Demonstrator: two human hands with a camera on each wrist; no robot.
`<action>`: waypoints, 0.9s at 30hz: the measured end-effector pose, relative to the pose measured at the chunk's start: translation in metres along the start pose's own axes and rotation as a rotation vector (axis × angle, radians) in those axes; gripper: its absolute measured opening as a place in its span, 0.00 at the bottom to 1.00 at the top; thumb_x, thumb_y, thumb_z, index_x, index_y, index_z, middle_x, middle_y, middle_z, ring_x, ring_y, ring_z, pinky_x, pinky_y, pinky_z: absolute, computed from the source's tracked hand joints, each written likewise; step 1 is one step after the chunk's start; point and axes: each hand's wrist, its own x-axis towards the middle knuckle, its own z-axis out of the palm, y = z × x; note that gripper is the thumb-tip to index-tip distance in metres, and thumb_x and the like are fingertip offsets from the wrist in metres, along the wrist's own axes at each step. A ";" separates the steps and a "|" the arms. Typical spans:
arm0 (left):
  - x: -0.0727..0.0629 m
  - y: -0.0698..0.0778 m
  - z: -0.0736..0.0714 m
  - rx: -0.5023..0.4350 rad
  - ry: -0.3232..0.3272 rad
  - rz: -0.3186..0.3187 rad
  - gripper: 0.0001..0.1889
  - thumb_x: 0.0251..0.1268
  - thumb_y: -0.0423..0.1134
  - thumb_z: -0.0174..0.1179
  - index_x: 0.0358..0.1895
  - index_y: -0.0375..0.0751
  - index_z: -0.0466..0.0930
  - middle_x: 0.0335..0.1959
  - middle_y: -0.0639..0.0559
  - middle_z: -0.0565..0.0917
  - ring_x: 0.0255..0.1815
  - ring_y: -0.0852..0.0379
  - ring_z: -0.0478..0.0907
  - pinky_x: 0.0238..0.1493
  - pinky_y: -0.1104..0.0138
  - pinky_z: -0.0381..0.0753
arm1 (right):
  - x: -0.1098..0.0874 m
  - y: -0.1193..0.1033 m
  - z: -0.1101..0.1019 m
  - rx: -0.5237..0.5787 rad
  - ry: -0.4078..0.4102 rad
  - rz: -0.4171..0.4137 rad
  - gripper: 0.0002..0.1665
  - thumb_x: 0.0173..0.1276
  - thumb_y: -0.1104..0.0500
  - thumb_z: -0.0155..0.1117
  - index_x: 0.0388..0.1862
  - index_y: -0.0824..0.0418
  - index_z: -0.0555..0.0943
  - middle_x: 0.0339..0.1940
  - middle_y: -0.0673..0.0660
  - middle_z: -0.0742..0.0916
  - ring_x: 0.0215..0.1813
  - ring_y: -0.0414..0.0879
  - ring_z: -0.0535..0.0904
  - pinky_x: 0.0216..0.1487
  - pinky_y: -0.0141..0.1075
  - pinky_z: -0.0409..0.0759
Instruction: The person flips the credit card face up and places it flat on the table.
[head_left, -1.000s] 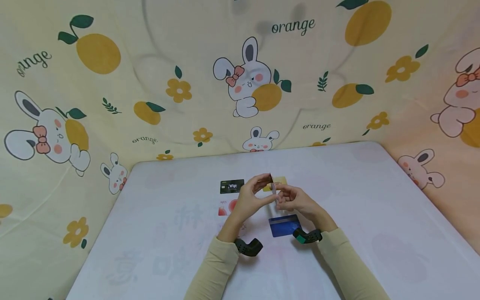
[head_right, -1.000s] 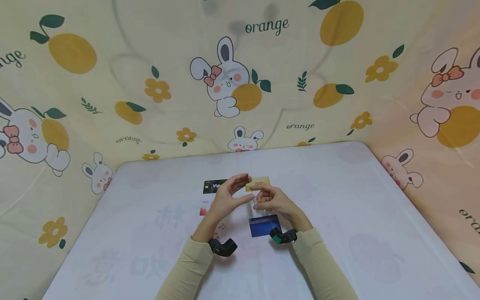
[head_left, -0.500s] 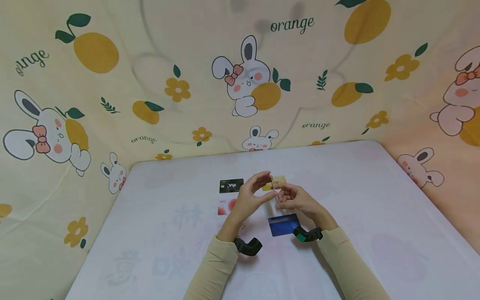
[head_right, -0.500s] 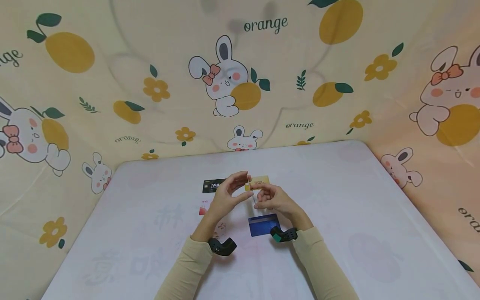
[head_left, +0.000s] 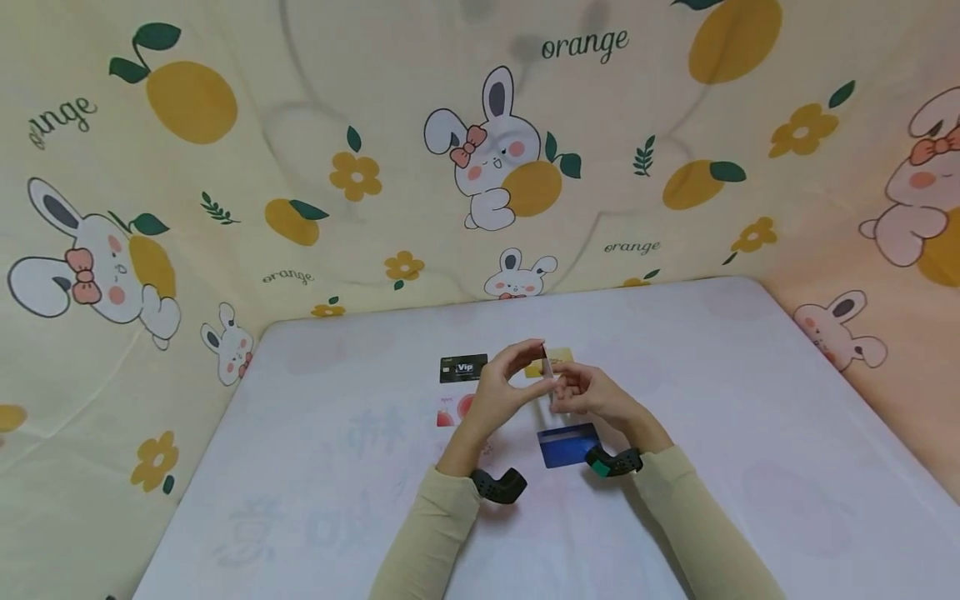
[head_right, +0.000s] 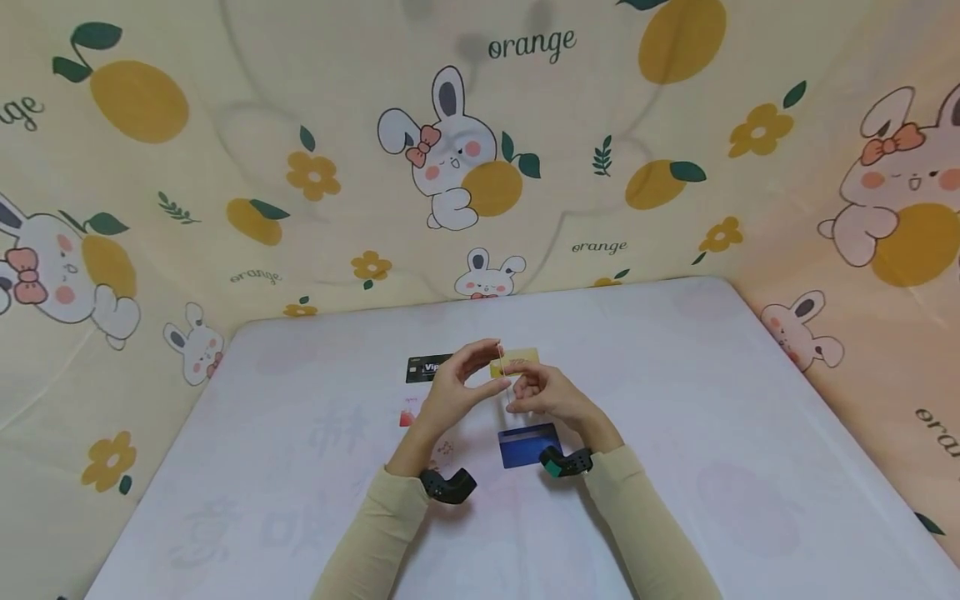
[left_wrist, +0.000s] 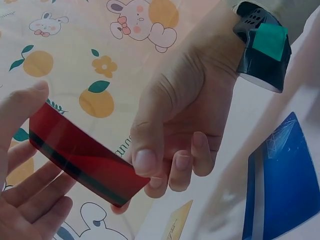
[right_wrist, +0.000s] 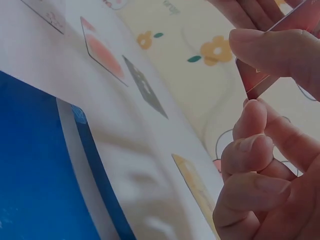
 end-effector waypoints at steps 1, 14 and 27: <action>0.001 0.000 0.000 0.006 0.001 0.002 0.29 0.59 0.35 0.67 0.65 0.40 0.70 0.62 0.43 0.78 0.65 0.48 0.75 0.71 0.56 0.70 | 0.001 -0.001 -0.001 -0.004 -0.001 -0.001 0.39 0.58 0.66 0.70 0.67 0.71 0.65 0.29 0.46 0.78 0.27 0.35 0.71 0.25 0.27 0.68; 0.004 0.007 -0.007 0.157 -0.015 -0.045 0.30 0.56 0.35 0.69 0.63 0.38 0.72 0.61 0.38 0.78 0.65 0.45 0.74 0.70 0.54 0.70 | 0.001 0.003 -0.011 -0.069 -0.048 -0.047 0.41 0.59 0.61 0.71 0.68 0.70 0.64 0.28 0.44 0.79 0.26 0.34 0.71 0.25 0.26 0.68; 0.002 0.013 -0.016 0.187 -0.073 -0.048 0.28 0.56 0.38 0.69 0.62 0.39 0.74 0.56 0.38 0.80 0.59 0.44 0.78 0.66 0.54 0.74 | -0.002 0.000 -0.022 -0.157 0.028 0.061 0.37 0.57 0.66 0.70 0.66 0.66 0.68 0.28 0.50 0.78 0.30 0.39 0.73 0.36 0.30 0.76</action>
